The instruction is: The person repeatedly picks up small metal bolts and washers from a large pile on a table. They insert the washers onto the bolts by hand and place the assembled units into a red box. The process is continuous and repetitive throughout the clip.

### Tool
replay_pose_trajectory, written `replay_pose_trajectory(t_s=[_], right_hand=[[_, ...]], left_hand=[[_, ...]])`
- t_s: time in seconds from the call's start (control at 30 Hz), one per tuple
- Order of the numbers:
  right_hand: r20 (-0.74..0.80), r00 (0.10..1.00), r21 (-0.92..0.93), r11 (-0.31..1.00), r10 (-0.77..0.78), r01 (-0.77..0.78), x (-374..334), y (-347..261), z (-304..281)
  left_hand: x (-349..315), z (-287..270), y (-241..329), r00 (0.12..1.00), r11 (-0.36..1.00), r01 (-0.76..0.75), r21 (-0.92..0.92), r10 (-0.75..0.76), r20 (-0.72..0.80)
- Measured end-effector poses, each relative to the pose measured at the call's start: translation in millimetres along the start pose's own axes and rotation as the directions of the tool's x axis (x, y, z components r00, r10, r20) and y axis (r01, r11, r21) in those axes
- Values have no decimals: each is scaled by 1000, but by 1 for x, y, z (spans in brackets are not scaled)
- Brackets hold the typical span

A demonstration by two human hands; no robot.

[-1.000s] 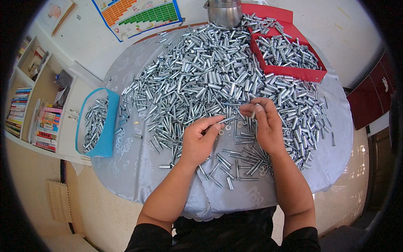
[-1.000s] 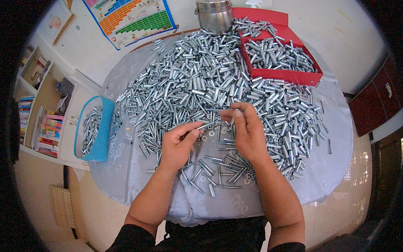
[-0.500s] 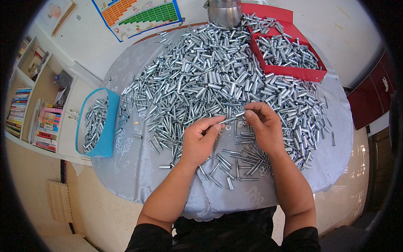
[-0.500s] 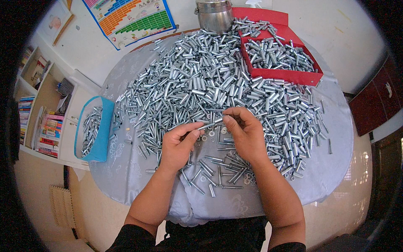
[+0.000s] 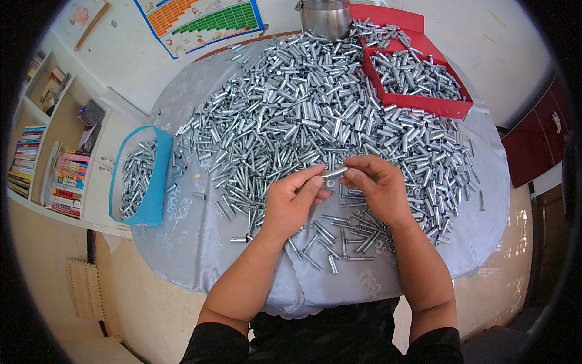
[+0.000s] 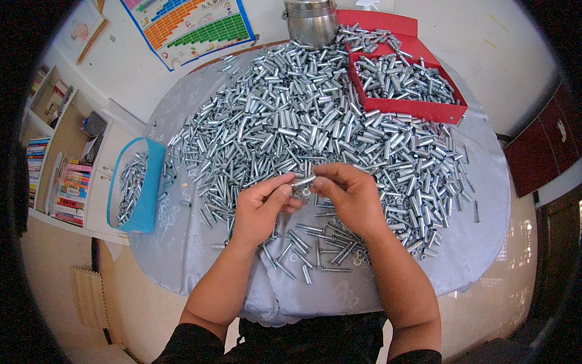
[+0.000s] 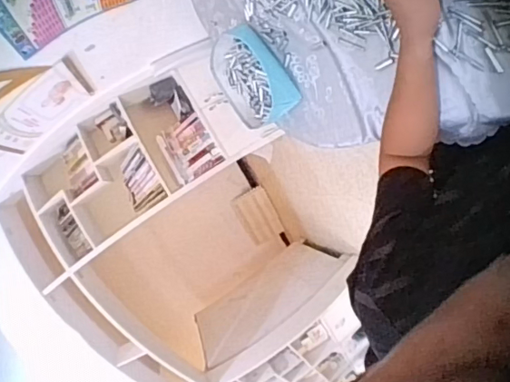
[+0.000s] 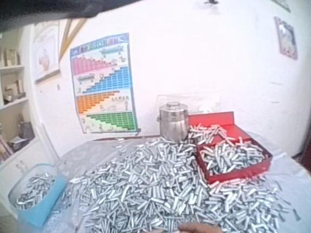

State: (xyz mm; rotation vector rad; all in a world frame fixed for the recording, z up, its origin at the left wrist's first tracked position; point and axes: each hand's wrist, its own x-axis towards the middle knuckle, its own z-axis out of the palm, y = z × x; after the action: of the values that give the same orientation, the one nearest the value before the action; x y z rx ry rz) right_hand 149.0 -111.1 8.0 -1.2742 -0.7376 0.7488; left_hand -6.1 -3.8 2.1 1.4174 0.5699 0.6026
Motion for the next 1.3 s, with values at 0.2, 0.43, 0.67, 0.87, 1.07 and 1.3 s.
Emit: replay_pose_trajectory(t_s=[0.2, 0.43, 0.67, 0.87, 1.07, 1.3], right_hand=[[36, 998, -164, 985, 59, -52, -2, -12, -5], [79, 997, -180, 983, -8, 23, -2, -13, -7], [-41, 984, -367, 919, -173, 146, 3, -5, -12], [172, 882, -766, 503, -438, 400, 9, -7, -19], [340, 869, -841, 299, -359, 452, 8, 0, -17], [356, 882, -848, 290, -308, 443, 9, 2, -16]], left_hand=[[-1, 4, 1, 998, 999, 2, -40, 1, 59], [-1, 3, 4, 998, 999, -38, 6, 37, 48], [3, -3, 4, 998, 991, -19, -129, 11, -62], [4, -6, 6, 995, 990, -34, -139, 20, -100], [3, -3, 4, 995, 993, -34, -115, 23, -97], [4, -3, 2, 997, 990, -25, -142, 15, -70]])
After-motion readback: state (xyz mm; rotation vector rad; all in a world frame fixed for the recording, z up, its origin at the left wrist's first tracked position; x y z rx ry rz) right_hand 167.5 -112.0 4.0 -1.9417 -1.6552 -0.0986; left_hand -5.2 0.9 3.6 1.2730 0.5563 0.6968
